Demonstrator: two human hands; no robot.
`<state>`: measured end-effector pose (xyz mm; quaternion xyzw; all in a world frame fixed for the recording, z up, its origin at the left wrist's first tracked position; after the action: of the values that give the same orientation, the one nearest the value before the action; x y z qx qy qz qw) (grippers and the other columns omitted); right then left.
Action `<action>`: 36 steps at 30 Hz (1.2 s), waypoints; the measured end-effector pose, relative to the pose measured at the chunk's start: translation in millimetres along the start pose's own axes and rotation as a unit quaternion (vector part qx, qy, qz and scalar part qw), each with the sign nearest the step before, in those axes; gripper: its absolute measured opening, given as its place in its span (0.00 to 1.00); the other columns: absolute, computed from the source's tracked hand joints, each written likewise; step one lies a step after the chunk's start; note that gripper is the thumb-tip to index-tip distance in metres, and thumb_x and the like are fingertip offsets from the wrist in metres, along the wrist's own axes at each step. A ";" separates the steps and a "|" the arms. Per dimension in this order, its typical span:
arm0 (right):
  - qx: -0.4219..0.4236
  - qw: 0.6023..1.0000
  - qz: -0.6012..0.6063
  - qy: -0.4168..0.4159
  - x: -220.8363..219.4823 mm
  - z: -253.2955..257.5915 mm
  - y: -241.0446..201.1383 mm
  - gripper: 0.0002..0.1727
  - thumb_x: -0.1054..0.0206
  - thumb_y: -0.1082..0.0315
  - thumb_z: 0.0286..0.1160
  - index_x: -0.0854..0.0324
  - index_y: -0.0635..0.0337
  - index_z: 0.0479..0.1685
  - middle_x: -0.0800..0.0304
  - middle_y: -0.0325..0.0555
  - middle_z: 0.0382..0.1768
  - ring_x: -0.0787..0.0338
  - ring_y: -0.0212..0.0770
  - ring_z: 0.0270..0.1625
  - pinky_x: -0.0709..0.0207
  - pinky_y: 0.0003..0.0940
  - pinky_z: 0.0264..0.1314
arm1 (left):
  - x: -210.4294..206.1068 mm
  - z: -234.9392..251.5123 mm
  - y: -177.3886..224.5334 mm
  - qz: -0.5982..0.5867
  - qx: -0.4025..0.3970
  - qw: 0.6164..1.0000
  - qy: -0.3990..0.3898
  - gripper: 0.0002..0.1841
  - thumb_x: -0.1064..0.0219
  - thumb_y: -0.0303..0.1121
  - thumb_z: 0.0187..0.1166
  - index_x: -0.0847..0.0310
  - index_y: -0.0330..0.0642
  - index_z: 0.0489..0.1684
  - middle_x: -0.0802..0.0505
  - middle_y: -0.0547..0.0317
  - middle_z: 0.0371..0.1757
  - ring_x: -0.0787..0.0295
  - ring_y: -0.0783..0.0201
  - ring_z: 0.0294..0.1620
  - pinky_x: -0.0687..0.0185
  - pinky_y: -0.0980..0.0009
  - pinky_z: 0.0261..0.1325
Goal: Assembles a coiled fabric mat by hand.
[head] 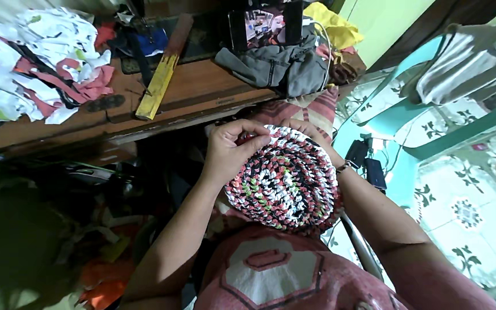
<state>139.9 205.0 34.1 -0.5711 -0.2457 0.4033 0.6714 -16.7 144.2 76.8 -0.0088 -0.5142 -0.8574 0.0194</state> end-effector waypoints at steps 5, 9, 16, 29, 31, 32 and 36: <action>0.004 1.000 0.013 0.002 -2.7 0.1 0.5 0.08 0.44 0.70 0.84 0.19 0.51 0.44 0.11 0.28 0.34 0.13 0.19 0.36 0.18 0.17 0.39 | -0.4 0.4 -0.2 -0.011 -0.005 1.000 0.001 0.07 0.24 0.19 0.69 0.09 0.34 0.42 0.04 0.59 0.42 0.08 0.71 0.41 0.10 0.75 0.48; 0.015 0.999 0.029 0.004 -1.0 1.3 3.8 0.07 0.42 0.70 0.84 0.18 0.52 0.43 0.10 0.29 0.34 0.13 0.19 0.36 0.17 0.17 0.40 | -0.4 -0.3 -0.9 -0.012 -0.013 1.000 0.001 0.07 0.24 0.18 0.69 0.09 0.33 0.41 0.04 0.58 0.43 0.08 0.71 0.42 0.10 0.75 0.48; 0.018 0.999 0.034 0.005 -0.7 1.4 4.1 0.07 0.42 0.70 0.83 0.17 0.52 0.45 0.08 0.29 0.36 0.12 0.20 0.37 0.16 0.18 0.41 | -0.5 -3.4 -0.4 0.004 -0.009 1.000 0.001 0.07 0.25 0.18 0.69 0.10 0.35 0.41 0.05 0.61 0.42 0.10 0.73 0.39 0.12 0.78 0.44; 0.025 0.999 0.034 0.003 -6.7 0.2 1.8 0.04 0.37 0.66 0.82 0.17 0.50 0.44 0.10 0.27 0.35 0.13 0.19 0.36 0.18 0.17 0.40 | -1.5 -2.6 0.0 -0.009 -0.003 1.000 0.005 0.07 0.26 0.20 0.71 0.12 0.37 0.43 0.07 0.64 0.39 0.13 0.75 0.34 0.14 0.80 0.40; 0.027 0.999 0.029 0.005 -6.0 -0.4 3.8 0.03 0.37 0.67 0.80 0.17 0.50 0.43 0.11 0.27 0.34 0.14 0.19 0.36 0.18 0.17 0.40 | -2.1 -3.2 -0.4 -0.009 -0.002 1.000 0.000 0.07 0.26 0.19 0.71 0.12 0.37 0.43 0.07 0.63 0.39 0.12 0.74 0.34 0.14 0.80 0.40; 0.027 0.999 0.036 0.006 -5.7 -0.7 4.8 0.04 0.37 0.68 0.80 0.17 0.50 0.44 0.11 0.28 0.34 0.13 0.20 0.36 0.18 0.18 0.40 | -2.5 -3.1 -0.5 -0.013 -0.004 1.000 -0.002 0.07 0.26 0.19 0.71 0.12 0.37 0.43 0.07 0.63 0.40 0.12 0.74 0.35 0.13 0.79 0.41; 0.025 0.998 0.052 0.004 -6.6 -1.2 4.9 0.05 0.38 0.69 0.81 0.16 0.49 0.43 0.10 0.28 0.35 0.13 0.19 0.37 0.18 0.17 0.41 | -3.2 -3.3 -1.6 -0.020 -0.004 1.000 -0.006 0.08 0.26 0.19 0.71 0.12 0.37 0.44 0.06 0.63 0.41 0.11 0.73 0.37 0.12 0.78 0.43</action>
<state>135.9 199.0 29.9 -0.5675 -0.2032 0.4412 0.6649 -13.5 142.1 73.7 -0.0037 -0.5111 -0.8595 -0.0014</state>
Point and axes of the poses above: each hand's wrist, its own z-axis towards the middle knuckle, its own x-axis out of the back of the hand, y = z × x, the point moved 8 cm from there along z, towards the middle knuckle
